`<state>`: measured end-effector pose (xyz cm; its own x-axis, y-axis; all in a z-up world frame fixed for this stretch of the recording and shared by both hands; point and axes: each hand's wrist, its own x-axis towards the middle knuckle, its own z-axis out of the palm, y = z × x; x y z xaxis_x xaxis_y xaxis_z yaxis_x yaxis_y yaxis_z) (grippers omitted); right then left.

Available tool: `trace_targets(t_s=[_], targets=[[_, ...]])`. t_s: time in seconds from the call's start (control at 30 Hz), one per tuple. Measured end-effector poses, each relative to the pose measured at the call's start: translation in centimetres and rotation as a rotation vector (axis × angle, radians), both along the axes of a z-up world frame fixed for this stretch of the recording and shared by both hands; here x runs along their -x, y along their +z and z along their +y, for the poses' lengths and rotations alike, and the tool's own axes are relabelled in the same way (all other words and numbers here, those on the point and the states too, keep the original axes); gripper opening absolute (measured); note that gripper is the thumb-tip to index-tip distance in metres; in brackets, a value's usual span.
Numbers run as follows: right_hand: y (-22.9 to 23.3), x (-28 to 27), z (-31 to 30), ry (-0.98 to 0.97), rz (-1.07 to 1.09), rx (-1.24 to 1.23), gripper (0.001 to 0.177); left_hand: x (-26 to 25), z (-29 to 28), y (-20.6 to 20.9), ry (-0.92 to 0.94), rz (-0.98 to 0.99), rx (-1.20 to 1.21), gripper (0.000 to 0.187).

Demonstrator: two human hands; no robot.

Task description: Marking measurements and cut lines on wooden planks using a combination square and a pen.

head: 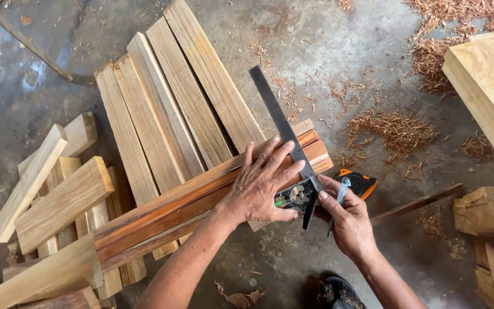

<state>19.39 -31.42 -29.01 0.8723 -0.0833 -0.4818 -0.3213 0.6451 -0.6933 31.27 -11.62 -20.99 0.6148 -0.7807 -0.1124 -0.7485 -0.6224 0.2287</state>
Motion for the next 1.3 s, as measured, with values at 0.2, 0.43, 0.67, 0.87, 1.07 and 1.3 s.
trace_targets(t_s=[0.2, 0.43, 0.67, 0.87, 1.07, 1.3], targets=[[0.9, -0.6, -0.3, 0.030, -0.003, -0.055, 0.041, 0.1, 0.0, -0.3, 0.021, -0.025, 0.055, 0.098], [0.4, -0.6, -0.8, 0.103, 0.027, 0.058, 0.040, 0.0, -0.2, 0.3, 0.024, -0.017, 0.058, 0.095], [0.1, -0.7, -1.0, 0.087, 0.006, -0.033, 0.041, 0.0, -0.3, 0.2, 0.027, -0.024, 0.071, 0.094], [0.2, -0.7, -1.2, 0.090, 0.000, -0.055, 0.040, 0.1, -0.4, 0.5, 0.034, -0.025, 0.050, 0.094], [-0.8, -0.1, -6.8, 0.080, -0.121, 0.768, 0.038, 0.1, -0.1, -0.4, 0.032, -0.009, 0.045, 0.097], [7.7, -6.7, -6.7, 0.018, -0.523, 0.621, 0.025, 0.0, 0.0, -0.6, 0.008, -0.050, 0.073, 0.103]])
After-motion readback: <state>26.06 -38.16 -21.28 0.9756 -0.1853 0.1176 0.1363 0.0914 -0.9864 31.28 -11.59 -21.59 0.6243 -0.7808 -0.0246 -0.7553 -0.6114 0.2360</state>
